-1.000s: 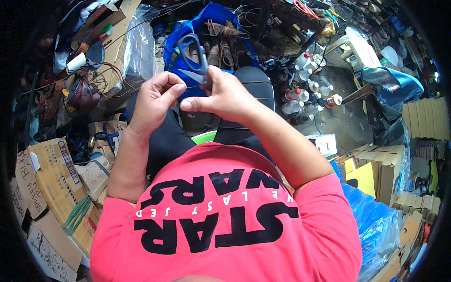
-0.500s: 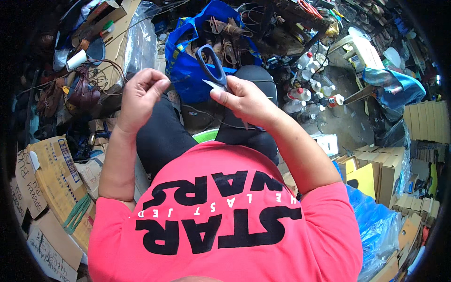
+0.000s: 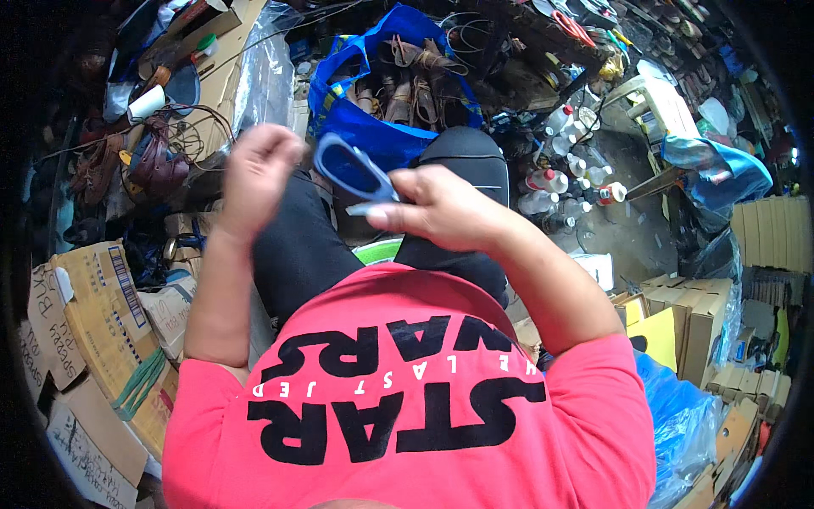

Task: Preparing and threading shoelaces or drawstrings for footwear assembly.

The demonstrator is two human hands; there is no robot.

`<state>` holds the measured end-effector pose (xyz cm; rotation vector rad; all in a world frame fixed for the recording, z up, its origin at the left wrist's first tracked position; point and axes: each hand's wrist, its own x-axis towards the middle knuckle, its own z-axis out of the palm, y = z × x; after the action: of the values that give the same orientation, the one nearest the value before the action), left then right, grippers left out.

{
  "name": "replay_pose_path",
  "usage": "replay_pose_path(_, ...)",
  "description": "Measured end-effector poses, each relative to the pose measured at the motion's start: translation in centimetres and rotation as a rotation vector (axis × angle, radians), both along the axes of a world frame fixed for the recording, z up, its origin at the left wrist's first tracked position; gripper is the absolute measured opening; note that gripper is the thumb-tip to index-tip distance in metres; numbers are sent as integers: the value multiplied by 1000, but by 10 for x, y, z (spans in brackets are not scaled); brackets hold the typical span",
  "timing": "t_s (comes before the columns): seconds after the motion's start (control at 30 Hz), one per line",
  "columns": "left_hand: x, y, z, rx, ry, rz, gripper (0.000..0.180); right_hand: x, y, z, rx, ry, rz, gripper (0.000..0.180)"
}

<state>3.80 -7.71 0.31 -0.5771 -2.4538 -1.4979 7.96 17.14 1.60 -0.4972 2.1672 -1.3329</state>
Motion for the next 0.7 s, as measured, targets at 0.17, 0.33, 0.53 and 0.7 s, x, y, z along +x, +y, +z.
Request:
replay_pose_path(0.17,7,7,10,159,-303,-159,6,-1,9,-8,-57,-181,-293,37)
replay_pose_path(0.33,15,25,9,300,-445,-219,7,-11,-10,-14,-207,56,-276,49)
replay_pose_path(0.53,18,22,12,212,-376,-199,4,-11,-21,1,-149,-66,-219,38)
replay_pose_path(0.7,22,19,16,14,-153,-311,1,-2,-10,-3,-178,-185,-118,39)
